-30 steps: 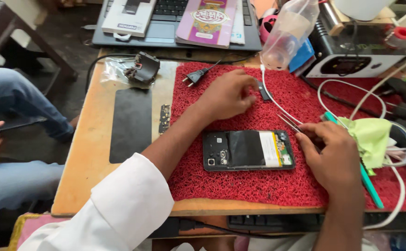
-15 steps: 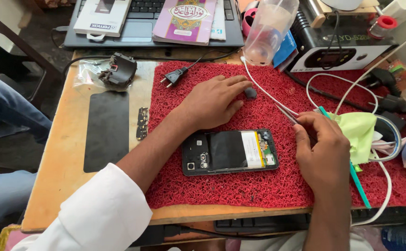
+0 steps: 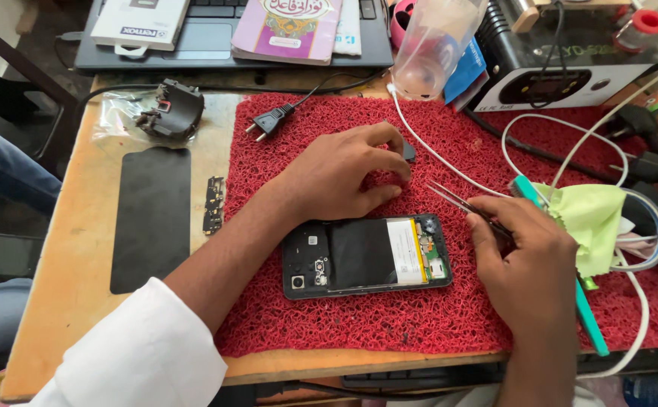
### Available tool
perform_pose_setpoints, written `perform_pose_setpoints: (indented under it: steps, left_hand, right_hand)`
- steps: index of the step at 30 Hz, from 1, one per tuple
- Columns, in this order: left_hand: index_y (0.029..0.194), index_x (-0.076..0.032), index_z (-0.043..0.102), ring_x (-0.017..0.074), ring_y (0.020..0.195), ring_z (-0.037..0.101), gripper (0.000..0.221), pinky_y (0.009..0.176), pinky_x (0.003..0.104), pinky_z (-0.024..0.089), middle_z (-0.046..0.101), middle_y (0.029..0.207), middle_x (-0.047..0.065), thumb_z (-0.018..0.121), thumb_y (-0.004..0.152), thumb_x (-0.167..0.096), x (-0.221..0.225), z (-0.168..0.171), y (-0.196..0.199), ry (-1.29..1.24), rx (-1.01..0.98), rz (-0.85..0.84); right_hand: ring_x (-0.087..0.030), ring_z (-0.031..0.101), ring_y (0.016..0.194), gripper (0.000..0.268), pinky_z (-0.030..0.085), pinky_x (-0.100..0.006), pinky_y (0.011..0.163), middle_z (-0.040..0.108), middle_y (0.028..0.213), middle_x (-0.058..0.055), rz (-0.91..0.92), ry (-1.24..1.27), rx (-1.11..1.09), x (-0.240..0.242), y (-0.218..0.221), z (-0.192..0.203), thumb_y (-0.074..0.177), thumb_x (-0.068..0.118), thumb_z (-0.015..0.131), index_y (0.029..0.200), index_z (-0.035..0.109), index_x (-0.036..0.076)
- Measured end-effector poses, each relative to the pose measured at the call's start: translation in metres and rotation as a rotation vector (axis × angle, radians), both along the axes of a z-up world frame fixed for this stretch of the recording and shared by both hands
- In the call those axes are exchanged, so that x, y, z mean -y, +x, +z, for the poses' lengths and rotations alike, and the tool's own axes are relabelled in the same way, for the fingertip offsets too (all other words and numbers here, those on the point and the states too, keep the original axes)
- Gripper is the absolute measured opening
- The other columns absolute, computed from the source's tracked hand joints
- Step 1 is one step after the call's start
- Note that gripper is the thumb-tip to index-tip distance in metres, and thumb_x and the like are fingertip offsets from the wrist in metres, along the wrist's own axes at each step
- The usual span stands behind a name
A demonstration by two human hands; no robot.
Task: The person receives a blue smartphone from another individual and places it on a red work mat. They then use tweezers to carefully manipulate internal components of a disassembled black smartphone, specifically adjusting a ribbon cable near the battery area.
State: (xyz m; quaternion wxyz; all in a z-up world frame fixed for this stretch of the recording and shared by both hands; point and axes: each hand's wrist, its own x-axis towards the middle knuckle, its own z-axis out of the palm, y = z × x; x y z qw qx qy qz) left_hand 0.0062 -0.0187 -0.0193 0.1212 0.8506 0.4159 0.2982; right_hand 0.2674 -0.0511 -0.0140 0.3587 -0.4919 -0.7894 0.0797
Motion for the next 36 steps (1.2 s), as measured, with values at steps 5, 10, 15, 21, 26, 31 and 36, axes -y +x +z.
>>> perform_pose_setpoints:
  steps: [5, 10, 15, 21, 26, 31, 36]
  left_hand:
    - [0.101, -0.016, 0.078, 0.0246, 0.101, 0.07, 0.015, 0.083, 0.039, 0.057, 0.068, 0.116, 0.005, 0.077, 0.089, -0.026, 0.0, 0.001, 0.0, 0.056, 0.015, -0.046]
    - [0.1, -0.017, 0.079, 0.0254, 0.101, 0.07, 0.016, 0.082, 0.04, 0.057, 0.068, 0.116, 0.007, 0.077, 0.087, -0.024, 0.0, -0.003, 0.003, 0.055, 0.023, -0.068]
    - [0.099, -0.018, 0.079, 0.0234, 0.102, 0.071, 0.015, 0.083, 0.039, 0.058, 0.068, 0.113, 0.004, 0.078, 0.087, -0.026, -0.003, -0.003, 0.004, 0.031, -0.009, -0.049]
    - [0.098, -0.018, 0.079, 0.0232, 0.102, 0.07, 0.015, 0.084, 0.039, 0.058, 0.068, 0.113, 0.004, 0.079, 0.086, -0.027, -0.005, -0.007, 0.003, 0.027, -0.008, -0.046]
    - [0.098, -0.018, 0.079, 0.0238, 0.103, 0.07, 0.014, 0.084, 0.041, 0.057, 0.068, 0.113, 0.004, 0.08, 0.086, -0.027, -0.005, -0.007, 0.003, 0.015, -0.008, -0.045]
    - [0.098, -0.018, 0.079, 0.024, 0.105, 0.07, 0.015, 0.087, 0.041, 0.057, 0.068, 0.116, 0.005, 0.08, 0.086, -0.026, -0.005, -0.009, 0.002, 0.033, 0.003, -0.054]
    - [0.098, -0.019, 0.079, 0.0231, 0.106, 0.07, 0.014, 0.087, 0.04, 0.057, 0.068, 0.116, 0.005, 0.08, 0.086, -0.028, -0.007, -0.01, 0.004, 0.025, -0.011, -0.042]
  right_hand:
    - [-0.02, 0.073, 0.068, 0.015, 0.056, -0.032, 0.061, 0.075, 0.092, -0.008, -0.085, -0.163, -0.001, 0.003, -0.007, 0.008, 0.085, 0.013, 0.079, 0.1, 0.078, 0.007]
    - [-0.018, 0.073, 0.07, 0.012, 0.056, -0.031, 0.063, 0.075, 0.092, -0.006, -0.063, -0.096, 0.051, 0.002, -0.001, 0.006, 0.085, 0.013, 0.08, 0.096, 0.079, 0.008]
    - [-0.018, 0.073, 0.076, 0.015, 0.057, -0.031, 0.068, 0.076, 0.096, -0.006, -0.077, -0.059, 0.098, 0.005, -0.005, 0.008, 0.086, 0.013, 0.081, 0.1, 0.081, 0.009]
    - [-0.018, 0.073, 0.075, 0.016, 0.056, -0.031, 0.067, 0.076, 0.097, -0.006, -0.081, -0.085, 0.104, 0.005, -0.005, 0.007, 0.087, 0.014, 0.081, 0.102, 0.081, 0.01]
    - [-0.018, 0.072, 0.074, 0.015, 0.056, -0.031, 0.067, 0.076, 0.097, -0.006, -0.087, -0.074, 0.132, 0.006, -0.005, 0.007, 0.088, 0.015, 0.081, 0.103, 0.081, 0.011]
    - [-0.019, 0.071, 0.076, 0.015, 0.056, -0.031, 0.069, 0.076, 0.1, -0.005, -0.089, -0.031, 0.159, 0.006, -0.004, 0.004, 0.09, 0.016, 0.081, 0.104, 0.081, 0.011]
    - [-0.018, 0.072, 0.077, 0.014, 0.055, -0.031, 0.067, 0.077, 0.1, -0.005, -0.097, -0.018, 0.155, 0.007, -0.004, 0.004, 0.089, 0.014, 0.081, 0.103, 0.081, 0.011]
